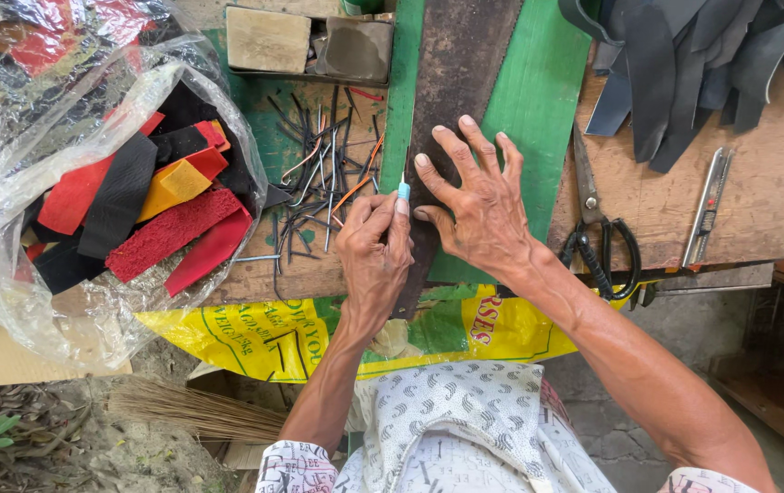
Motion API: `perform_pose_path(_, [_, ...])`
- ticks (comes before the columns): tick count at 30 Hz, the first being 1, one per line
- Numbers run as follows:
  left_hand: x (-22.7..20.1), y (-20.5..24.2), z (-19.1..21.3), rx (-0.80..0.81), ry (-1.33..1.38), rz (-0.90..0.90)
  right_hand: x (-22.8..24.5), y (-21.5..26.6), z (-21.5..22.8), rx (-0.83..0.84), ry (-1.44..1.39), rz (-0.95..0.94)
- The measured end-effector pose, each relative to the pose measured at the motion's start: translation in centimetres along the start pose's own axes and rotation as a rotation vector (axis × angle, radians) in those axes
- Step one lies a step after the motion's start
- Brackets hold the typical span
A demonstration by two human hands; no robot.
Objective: The person uses a utility knife to cut small rectangular pieces from a red rubber sheet placed on a green cutting board. They repeatedly position the sheet, cut along a straight edge, and remove the cut pieces, which accumulate on the workbench.
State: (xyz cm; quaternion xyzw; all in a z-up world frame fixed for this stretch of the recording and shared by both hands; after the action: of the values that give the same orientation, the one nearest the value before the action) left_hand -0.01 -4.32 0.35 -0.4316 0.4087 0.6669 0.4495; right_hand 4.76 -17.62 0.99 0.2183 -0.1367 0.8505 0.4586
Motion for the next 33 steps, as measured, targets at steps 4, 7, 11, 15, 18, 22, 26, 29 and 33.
perform_pose_path(4, [0.1,-0.2,0.0,0.007,-0.003,0.004,-0.1,0.0,0.0,-0.001,-0.003,-0.004])
perform_pose_path(7, [-0.1,-0.2,0.0,0.003,-0.018,-0.012,-0.1,0.0,-0.1,-0.002,-0.003,-0.006])
perform_pose_path(11, [0.2,-0.2,0.0,0.006,-0.025,0.017,0.0,0.0,0.1,-0.007,-0.002,-0.002])
perform_pose_path(15, [-0.9,-0.4,0.2,-0.013,-0.152,-0.114,0.2,-0.2,0.3,0.006,0.004,-0.002])
perform_pose_path(18, [-1.3,-0.5,0.3,-0.012,-0.217,-0.176,0.3,-0.2,0.2,0.046,-0.020,-0.011])
perform_pose_path(22, [-1.5,-0.6,0.1,0.009,-0.228,-0.216,0.5,-0.5,0.1,0.064,0.016,-0.022])
perform_pose_path(26, [-1.8,-0.3,0.0,0.023,-0.231,-0.225,0.8,-0.6,0.0,0.061,0.047,-0.018])
perform_pose_path(29, [-1.8,0.0,-0.1,0.042,-0.288,-0.240,0.9,-0.5,-0.2,0.068,0.072,-0.022])
perform_pose_path(33, [-2.0,0.1,-0.1,0.041,-0.290,-0.263,1.1,-0.6,-0.6,0.109,0.090,-0.055])
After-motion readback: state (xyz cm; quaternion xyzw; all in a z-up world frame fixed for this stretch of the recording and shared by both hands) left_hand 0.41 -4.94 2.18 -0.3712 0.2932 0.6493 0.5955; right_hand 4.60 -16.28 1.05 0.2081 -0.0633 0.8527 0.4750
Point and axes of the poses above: each hand's wrist, its own y-axis away from the middle knuckle, its own z-axis out of the back of the hand, x = y × z, the point moved 10 cm from there along -y, towards the middle knuckle, and after that the axes turned 1 degree about x, right-handed, at the moved point
